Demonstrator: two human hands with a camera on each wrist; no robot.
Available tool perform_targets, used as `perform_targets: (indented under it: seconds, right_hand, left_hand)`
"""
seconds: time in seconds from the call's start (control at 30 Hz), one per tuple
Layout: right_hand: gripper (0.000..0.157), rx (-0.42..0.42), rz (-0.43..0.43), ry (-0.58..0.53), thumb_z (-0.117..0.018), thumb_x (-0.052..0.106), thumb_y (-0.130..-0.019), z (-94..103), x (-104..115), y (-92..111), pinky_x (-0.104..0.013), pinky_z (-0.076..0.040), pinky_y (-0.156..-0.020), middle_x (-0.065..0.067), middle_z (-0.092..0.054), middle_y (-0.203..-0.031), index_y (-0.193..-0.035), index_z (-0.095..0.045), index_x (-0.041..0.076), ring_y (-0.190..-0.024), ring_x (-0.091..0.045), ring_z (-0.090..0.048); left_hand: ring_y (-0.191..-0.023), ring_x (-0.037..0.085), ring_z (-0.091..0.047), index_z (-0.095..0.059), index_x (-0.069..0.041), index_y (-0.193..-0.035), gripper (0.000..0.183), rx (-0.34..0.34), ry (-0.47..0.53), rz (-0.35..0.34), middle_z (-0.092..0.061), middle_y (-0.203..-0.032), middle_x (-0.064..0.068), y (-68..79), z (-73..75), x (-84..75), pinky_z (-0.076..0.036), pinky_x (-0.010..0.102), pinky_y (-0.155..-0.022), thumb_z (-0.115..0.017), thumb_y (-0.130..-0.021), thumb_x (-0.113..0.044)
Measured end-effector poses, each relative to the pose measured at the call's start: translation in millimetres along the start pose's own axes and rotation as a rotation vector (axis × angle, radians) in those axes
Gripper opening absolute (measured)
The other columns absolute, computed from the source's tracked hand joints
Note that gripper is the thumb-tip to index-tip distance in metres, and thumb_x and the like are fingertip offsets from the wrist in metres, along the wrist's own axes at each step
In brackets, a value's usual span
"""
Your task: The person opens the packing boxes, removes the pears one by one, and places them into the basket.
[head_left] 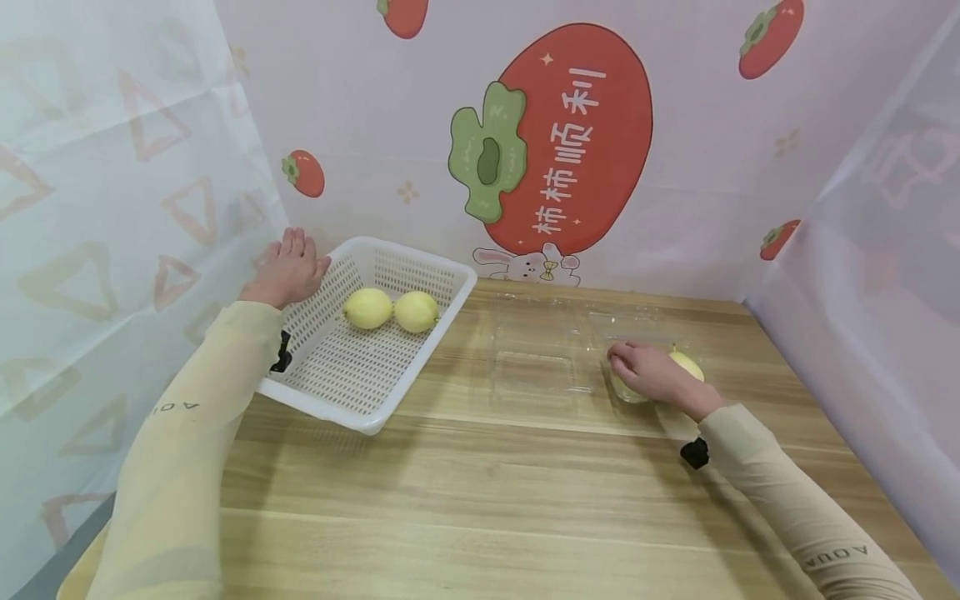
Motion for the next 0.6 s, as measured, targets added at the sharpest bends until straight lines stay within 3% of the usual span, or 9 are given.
perform_targets:
  seconds: [0.37, 0.6]
  right_hand:
    - [0.036, 0.016, -0.041, -0.028, -0.044, 0.022, -0.102, 13.9, -3, -1, -0.051, -0.054, -0.086, -0.015, -0.067, -0.114, -0.123, -0.063, 0.0, -0.1, -0.032, -0.066]
    - [0.037, -0.042, -0.038, -0.034, -0.042, 0.023, -0.102, 35.2, 0, -3, -0.054, -0.053, -0.086, -0.018, -0.066, -0.117, -0.123, -0.063, 0.001, -0.103, -0.036, -0.064]
  left_hand:
    - [-0.147, 0.049, 0.013, 0.004, 0.015, -0.15, 0.075, -0.003, -0.016, 0.003, 0.011, -0.157, 0.036, 1.8, 1.7, -0.8, 0.0, 0.064, -0.12, -0.015, -0.106, -0.042]
    - [-0.147, 0.049, 0.012, 0.003, 0.016, -0.149, 0.074, 0.007, -0.013, 0.009, 0.011, -0.157, 0.036, 2.3, 1.9, -2.1, 0.003, 0.063, -0.12, -0.017, -0.106, -0.041]
Point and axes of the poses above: each hand's wrist, its own y-axis away from the middle knuckle, its own z-axis out of the back of the hand, x = y × z, the point moved 9 cm from there along -y, towards the middle knuckle
